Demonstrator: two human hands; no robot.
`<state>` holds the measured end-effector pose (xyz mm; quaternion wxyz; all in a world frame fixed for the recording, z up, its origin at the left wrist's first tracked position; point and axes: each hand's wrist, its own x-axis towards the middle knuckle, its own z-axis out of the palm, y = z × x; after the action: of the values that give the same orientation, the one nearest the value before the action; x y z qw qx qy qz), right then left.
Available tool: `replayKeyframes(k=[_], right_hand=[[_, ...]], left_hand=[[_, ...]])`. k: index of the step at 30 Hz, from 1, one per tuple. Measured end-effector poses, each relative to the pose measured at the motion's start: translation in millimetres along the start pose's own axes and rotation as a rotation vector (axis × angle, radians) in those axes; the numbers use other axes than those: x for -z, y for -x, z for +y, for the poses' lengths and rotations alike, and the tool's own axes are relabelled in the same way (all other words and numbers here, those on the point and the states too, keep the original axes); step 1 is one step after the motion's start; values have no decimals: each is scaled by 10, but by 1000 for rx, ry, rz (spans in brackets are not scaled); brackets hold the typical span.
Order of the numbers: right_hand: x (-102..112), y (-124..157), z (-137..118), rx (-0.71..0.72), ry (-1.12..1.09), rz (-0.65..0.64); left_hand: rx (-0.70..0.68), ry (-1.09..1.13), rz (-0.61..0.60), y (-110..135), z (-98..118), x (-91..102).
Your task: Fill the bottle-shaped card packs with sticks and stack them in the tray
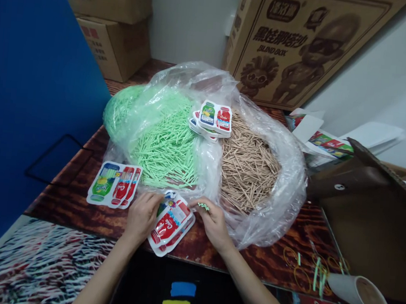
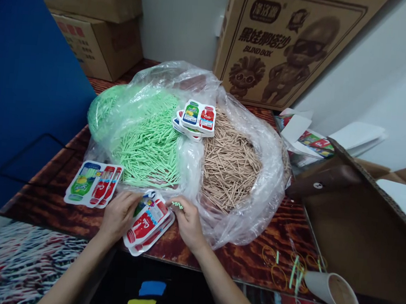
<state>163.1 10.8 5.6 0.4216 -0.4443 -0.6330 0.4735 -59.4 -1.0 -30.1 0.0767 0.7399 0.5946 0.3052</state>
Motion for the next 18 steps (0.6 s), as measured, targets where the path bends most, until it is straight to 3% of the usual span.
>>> replayKeyframes(k=[4,9,13,18], right_hand=[[4,-24,-18,3,3,-10],[17,-86,-71,21,-1,-24],[9,-152,-120,45,-16,-34],[-7,-196,-116,39,-10,-34]], left_hand=[[43,29,123,-46,-8,35],[-14,55,22,-33,-54,50],[-13,25,95,-13,-90,38],[-9,-7,92,-38,-46,54]])
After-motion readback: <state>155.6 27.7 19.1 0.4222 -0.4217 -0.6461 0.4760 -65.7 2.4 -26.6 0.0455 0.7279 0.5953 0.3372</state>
